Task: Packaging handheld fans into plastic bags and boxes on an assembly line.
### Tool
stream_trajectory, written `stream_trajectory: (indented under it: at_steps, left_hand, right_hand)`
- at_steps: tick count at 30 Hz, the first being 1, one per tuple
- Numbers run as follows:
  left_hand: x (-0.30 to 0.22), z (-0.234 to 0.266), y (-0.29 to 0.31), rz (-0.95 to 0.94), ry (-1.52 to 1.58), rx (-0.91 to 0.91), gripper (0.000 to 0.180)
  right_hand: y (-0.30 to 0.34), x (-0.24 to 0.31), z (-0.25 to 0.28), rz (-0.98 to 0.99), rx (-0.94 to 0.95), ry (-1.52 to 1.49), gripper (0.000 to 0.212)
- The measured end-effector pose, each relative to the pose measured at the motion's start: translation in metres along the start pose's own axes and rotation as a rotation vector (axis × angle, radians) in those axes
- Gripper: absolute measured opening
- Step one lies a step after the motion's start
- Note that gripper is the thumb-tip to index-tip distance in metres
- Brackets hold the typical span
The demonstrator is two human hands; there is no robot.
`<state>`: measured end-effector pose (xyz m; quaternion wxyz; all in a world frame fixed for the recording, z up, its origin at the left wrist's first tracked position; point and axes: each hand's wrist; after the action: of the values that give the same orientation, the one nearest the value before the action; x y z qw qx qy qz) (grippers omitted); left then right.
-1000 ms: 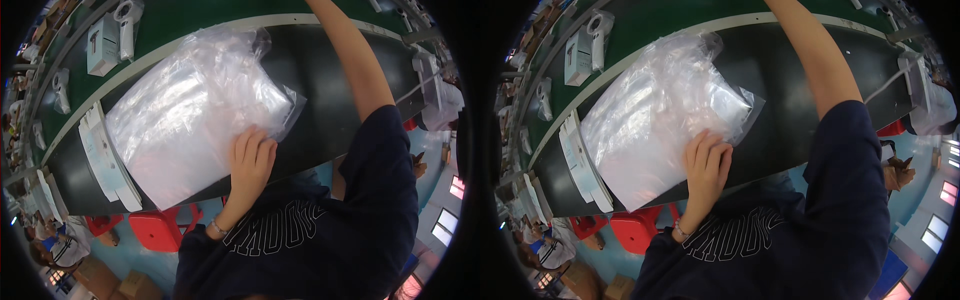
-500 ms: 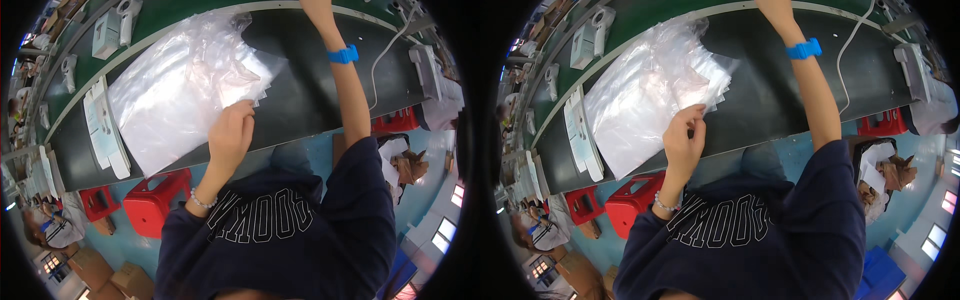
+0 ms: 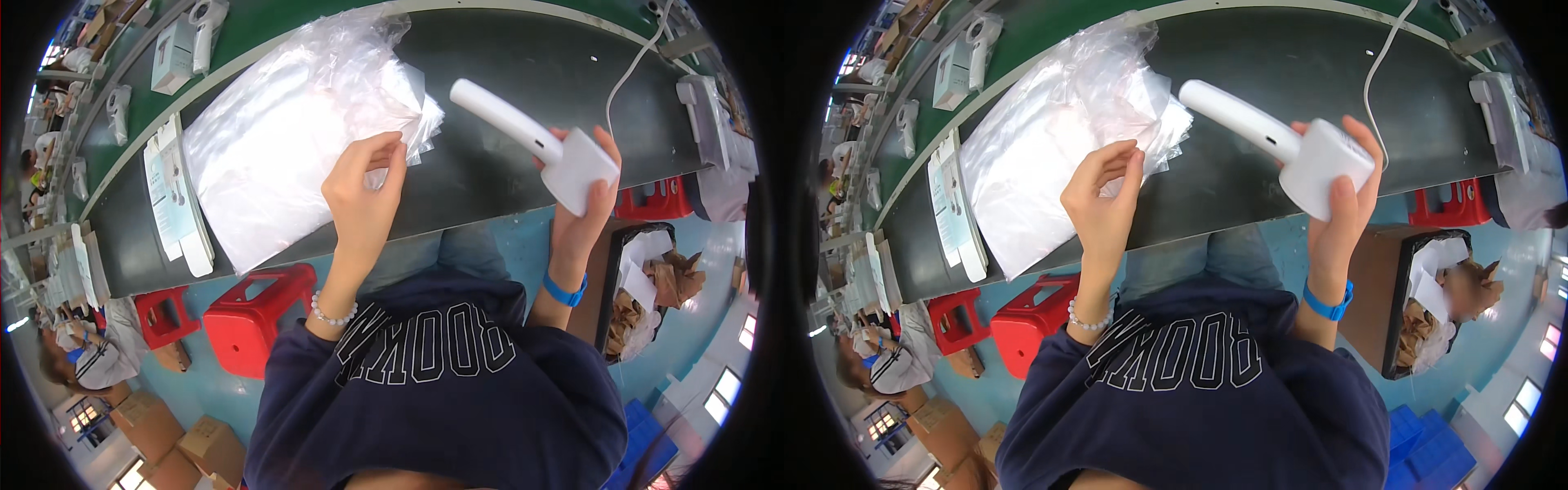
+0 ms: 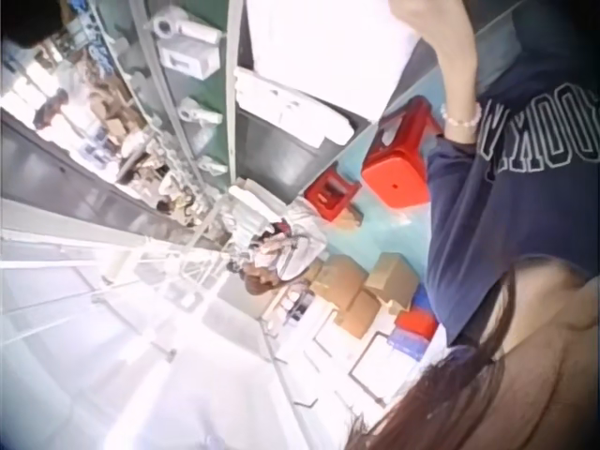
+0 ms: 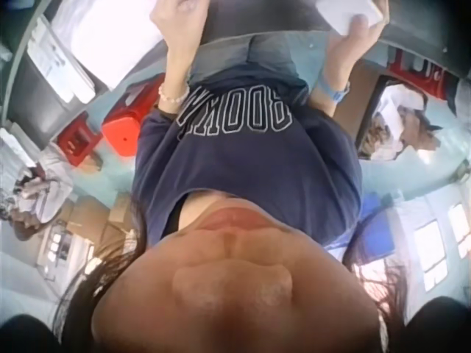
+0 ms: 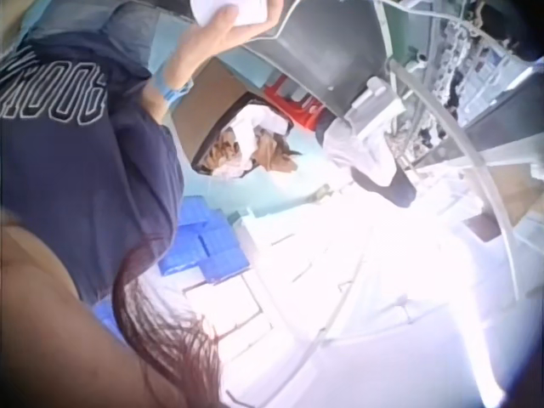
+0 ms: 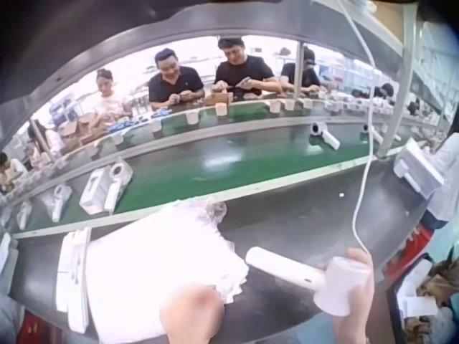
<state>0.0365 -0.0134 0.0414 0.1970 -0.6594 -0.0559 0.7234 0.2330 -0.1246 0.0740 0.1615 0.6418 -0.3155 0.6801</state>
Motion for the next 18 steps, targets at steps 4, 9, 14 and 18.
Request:
stream_trajectory:
  at_steps: [4, 9, 14, 18]
  left_hand:
    - [0.004, 0.004, 0.0, 0.034, -0.024, 0.106, 0.013]
    - [0.001, 0.001, 0.01, 0.09, -0.015, 0.094, 0.012]
    - [0.002, 0.006, 0.016, -0.022, -0.113, 0.138, 0.018]
    - [-0.002, 0.008, 0.02, -0.047, -0.073, 0.141, 0.03]
  right_hand:
    - [0.016, -0.005, 0.01, -0.044, -0.038, -0.057, 0.074]
    - [0.02, 0.001, 0.011, -0.109, 0.073, -0.053, 0.082]
    - [0.024, 0.003, -0.007, -0.044, 0.068, -0.068, 0.09]
    - [0.026, -0.005, -0.003, 0.009, 0.199, -0.027, 0.095]
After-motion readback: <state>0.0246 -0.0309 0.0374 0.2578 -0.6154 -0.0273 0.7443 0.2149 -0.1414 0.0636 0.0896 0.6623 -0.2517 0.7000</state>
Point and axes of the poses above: each hand's wrist, its own y-axis away from the middle knuckle, its own z-axis out of the back of the hand, x = y × z, and after that the axes turned 8 degrees about y, right-handed
